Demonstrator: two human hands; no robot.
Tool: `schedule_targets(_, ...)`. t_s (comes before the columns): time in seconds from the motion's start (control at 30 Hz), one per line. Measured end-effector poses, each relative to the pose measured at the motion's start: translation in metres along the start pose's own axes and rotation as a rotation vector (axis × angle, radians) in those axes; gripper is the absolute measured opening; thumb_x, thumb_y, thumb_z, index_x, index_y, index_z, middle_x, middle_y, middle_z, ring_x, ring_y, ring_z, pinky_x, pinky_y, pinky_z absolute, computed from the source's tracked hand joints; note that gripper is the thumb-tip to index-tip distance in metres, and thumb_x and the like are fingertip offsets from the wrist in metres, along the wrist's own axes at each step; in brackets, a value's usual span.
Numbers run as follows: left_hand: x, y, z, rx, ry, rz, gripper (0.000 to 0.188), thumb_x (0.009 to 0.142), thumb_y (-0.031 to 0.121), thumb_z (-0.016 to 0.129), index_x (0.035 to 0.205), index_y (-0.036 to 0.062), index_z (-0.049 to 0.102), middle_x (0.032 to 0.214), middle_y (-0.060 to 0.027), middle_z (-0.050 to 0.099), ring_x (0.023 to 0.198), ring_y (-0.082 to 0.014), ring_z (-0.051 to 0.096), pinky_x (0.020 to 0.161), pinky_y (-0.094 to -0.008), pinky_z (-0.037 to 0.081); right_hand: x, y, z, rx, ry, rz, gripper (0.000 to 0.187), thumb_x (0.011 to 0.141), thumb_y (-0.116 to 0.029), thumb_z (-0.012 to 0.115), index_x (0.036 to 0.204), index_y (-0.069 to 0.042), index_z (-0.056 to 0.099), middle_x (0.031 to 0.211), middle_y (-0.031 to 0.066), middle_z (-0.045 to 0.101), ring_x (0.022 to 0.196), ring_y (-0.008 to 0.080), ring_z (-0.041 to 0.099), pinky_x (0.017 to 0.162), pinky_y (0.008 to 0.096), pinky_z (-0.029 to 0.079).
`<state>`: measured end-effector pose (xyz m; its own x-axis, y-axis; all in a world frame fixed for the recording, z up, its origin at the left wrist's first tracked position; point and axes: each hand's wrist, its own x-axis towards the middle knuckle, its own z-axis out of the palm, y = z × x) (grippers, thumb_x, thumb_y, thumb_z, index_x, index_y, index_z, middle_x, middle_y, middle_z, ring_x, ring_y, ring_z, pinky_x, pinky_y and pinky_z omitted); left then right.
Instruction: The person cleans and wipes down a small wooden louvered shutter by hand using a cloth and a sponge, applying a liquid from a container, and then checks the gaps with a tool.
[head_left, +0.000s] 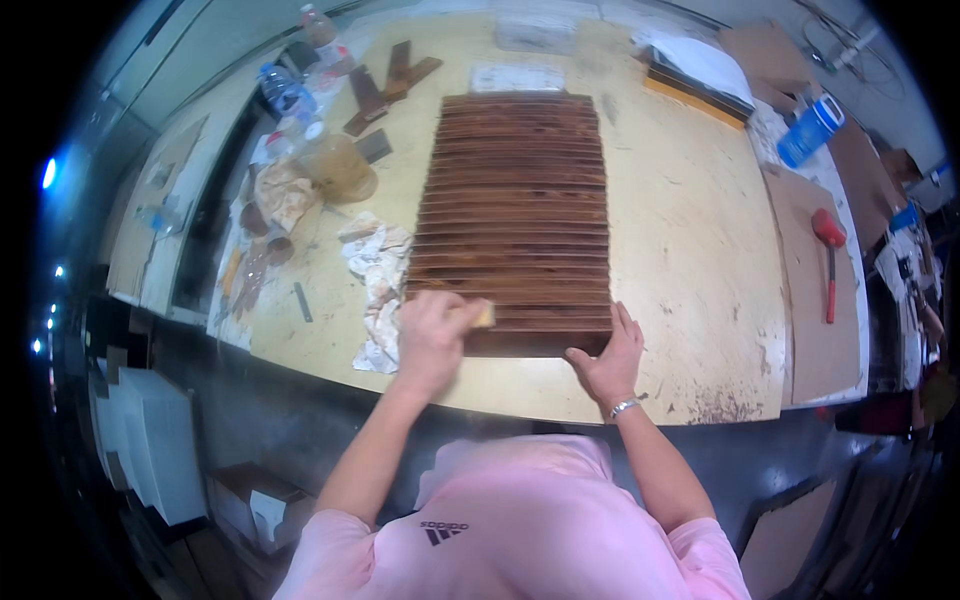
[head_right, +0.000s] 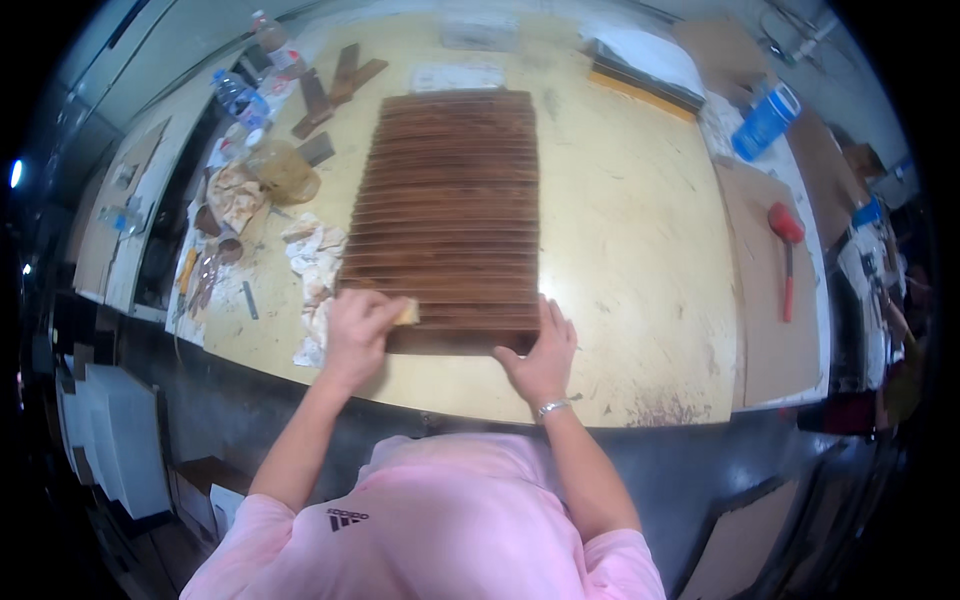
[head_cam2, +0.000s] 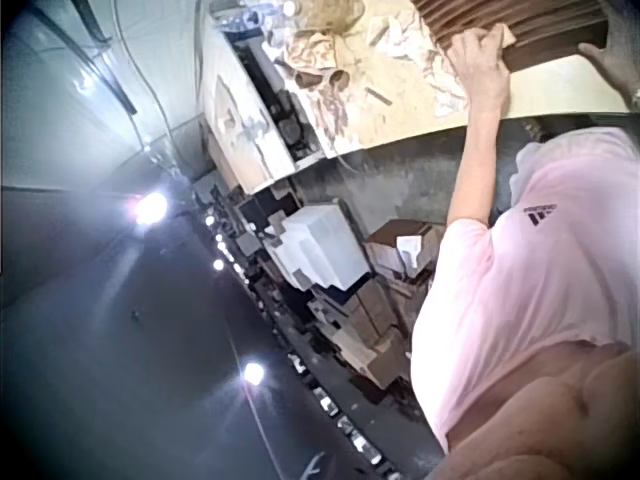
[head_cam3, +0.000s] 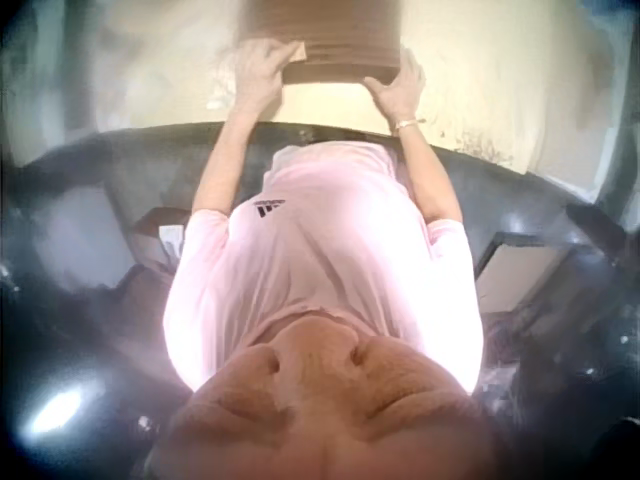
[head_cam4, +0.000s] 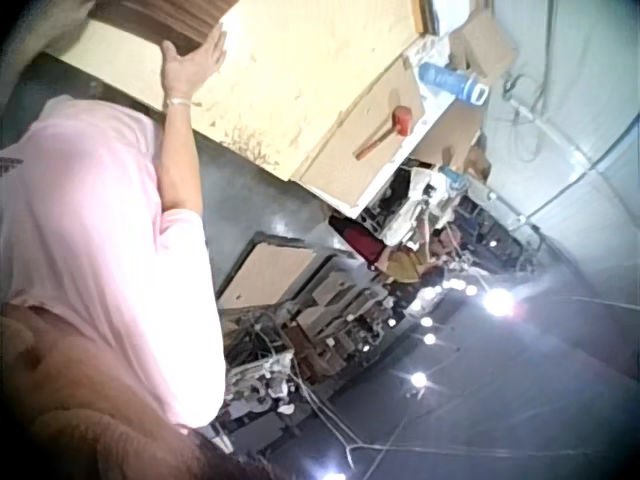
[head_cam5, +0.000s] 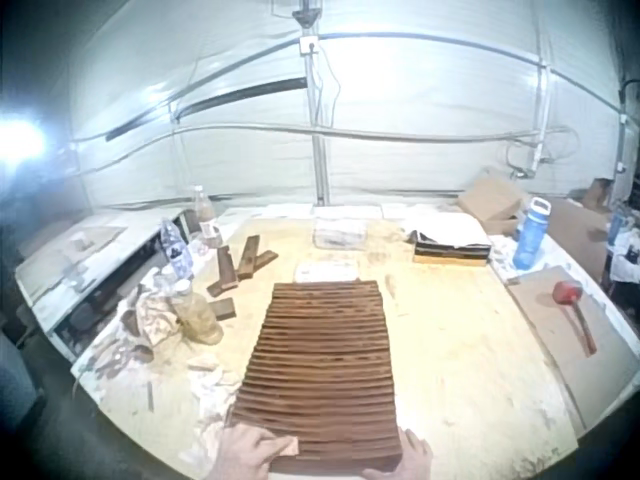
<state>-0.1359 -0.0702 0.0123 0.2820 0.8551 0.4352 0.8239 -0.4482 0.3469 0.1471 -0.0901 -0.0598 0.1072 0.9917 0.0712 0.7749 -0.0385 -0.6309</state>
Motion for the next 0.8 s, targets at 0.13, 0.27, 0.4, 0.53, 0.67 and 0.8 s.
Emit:
schedule_targets(0.13,-0.018,-0.042,-0.018,0.117,0.004,-0.067,0.037,0.075,-0.002,0.066,0.107,0.0156,0.076,0.097,-0.0039,0.064,0.096,-0.0255,0.058,0.082,-0.0403,0.042,0.0,-0.002,-0.005,-0.002,-0.014,0.028,0.106,0.06,-0.031,0.09,0.147,0.004,0.041,0.152,0.0224,0.043,0.139,0.0416,0.036,0.122,0.0481,0.024)
schedule_targets(0.27,-0.055,-0.132,-0.061,0.277,0.059,-0.313,0.034,0.076,0.0,0.068,0.106,0.0145,0.077,0.096,-0.0059,0.064,0.095,-0.0284,0.058,0.085,-0.0437,0.044,-0.003,0.001,0.001,-0.006,-0.004,0.045,0.107,0.059,-0.03,0.09,0.147,0.005,0.04,0.155,0.0202,0.04,0.139,0.043,0.034,0.121,0.0487,0.025)
schedule_targets(0.4,-0.062,-0.215,-0.084,0.4,0.113,-0.506,0.036,0.076,0.002,0.07,0.11,0.0123,0.075,0.102,-0.0086,0.066,0.101,-0.0312,0.058,0.091,-0.0457,0.045,-0.003,-0.001,0.003,0.006,-0.013,0.051,0.105,0.061,-0.03,0.088,0.147,0.003,0.04,0.152,0.0241,0.042,0.14,0.0426,0.035,0.122,0.0493,0.023)
schedule_targets(0.53,-0.043,-0.246,-0.074,0.519,0.173,-0.5,0.046,0.079,0.006,0.072,0.124,0.0108,0.069,0.124,-0.0132,0.063,0.117,-0.0348,0.055,0.1,-0.0463,0.042,-0.005,0.006,0.007,-0.015,0.026,0.033,0.104,0.061,-0.03,0.088,0.147,0.003,0.04,0.151,0.0258,0.042,0.14,0.0437,0.034,0.122,0.05,0.022)
schedule_targets(0.67,-0.009,-0.188,-0.036,0.074,-0.021,-0.473,0.06,0.08,0.011,0.072,0.139,0.0079,0.058,0.149,-0.0193,0.048,0.138,-0.0382,0.042,0.115,-0.0467,0.033,-0.005,0.005,-0.003,-0.058,0.046,0.031,0.103,0.061,-0.031,0.089,0.146,0.003,0.041,0.147,0.0256,0.046,0.138,0.044,0.038,0.12,0.0506,0.025)
schedule_targets(0.8,-0.036,-0.167,0.025,-0.033,-0.224,-0.296,0.052,0.084,0.009,0.065,0.136,0.0074,0.062,0.153,-0.0194,0.044,0.14,-0.0377,0.04,0.118,-0.0447,0.031,0.0,0.003,-0.007,0.012,0.049,-0.007,0.102,0.061,-0.031,0.09,0.147,0.0,0.044,0.146,0.0255,0.048,0.136,0.0421,0.042,0.116,0.0503,0.031)
